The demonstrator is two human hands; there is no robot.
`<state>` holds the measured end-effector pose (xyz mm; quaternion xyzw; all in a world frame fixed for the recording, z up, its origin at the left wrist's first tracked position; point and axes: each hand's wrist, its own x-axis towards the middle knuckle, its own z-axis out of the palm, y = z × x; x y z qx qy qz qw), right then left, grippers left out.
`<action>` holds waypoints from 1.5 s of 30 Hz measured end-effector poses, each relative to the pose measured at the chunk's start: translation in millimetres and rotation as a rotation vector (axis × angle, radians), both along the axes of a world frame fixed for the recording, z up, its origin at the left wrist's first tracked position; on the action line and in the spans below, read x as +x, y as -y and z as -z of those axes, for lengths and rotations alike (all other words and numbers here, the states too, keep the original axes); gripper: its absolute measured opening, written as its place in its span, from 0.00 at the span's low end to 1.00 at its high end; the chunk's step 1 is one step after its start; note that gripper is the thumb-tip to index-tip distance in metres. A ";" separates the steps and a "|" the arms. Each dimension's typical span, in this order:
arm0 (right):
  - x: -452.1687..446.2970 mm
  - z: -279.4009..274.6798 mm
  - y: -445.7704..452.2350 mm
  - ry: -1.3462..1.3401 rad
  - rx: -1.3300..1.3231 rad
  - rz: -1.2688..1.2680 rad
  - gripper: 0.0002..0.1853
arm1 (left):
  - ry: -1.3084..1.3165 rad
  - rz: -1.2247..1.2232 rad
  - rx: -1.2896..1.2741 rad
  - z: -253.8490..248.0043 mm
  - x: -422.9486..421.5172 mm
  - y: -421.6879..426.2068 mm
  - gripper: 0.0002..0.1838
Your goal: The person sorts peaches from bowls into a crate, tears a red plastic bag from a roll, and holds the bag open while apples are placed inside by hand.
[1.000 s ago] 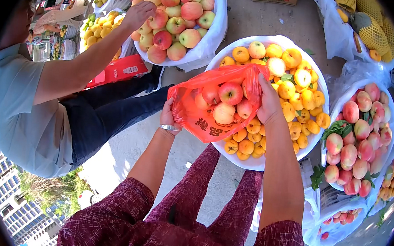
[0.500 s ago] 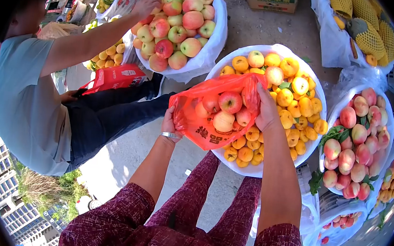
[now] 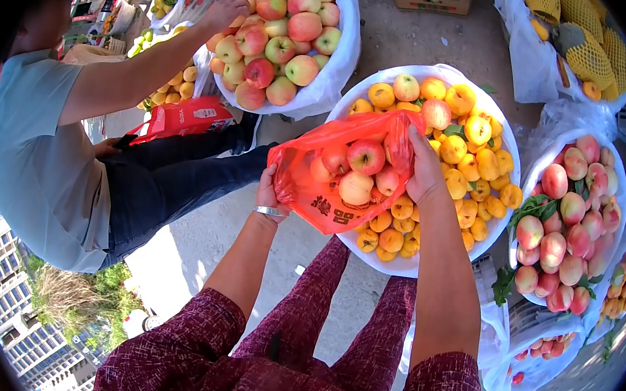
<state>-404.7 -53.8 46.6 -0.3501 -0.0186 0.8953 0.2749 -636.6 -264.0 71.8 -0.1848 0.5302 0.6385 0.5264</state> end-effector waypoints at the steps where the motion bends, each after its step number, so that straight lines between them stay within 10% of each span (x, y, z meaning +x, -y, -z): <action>1: 0.0 -0.2 -0.2 -0.003 0.001 -0.001 0.22 | 0.000 0.004 0.002 0.6 -0.6 0.5 0.23; 35: -15.5 3.7 19.9 0.282 0.257 0.104 0.13 | -0.309 0.271 -0.123 37.9 -31.0 20.6 0.32; 45: -8.0 -12.2 22.1 0.295 0.200 0.100 0.18 | 0.109 0.156 -0.072 -41.9 7.7 -22.4 0.33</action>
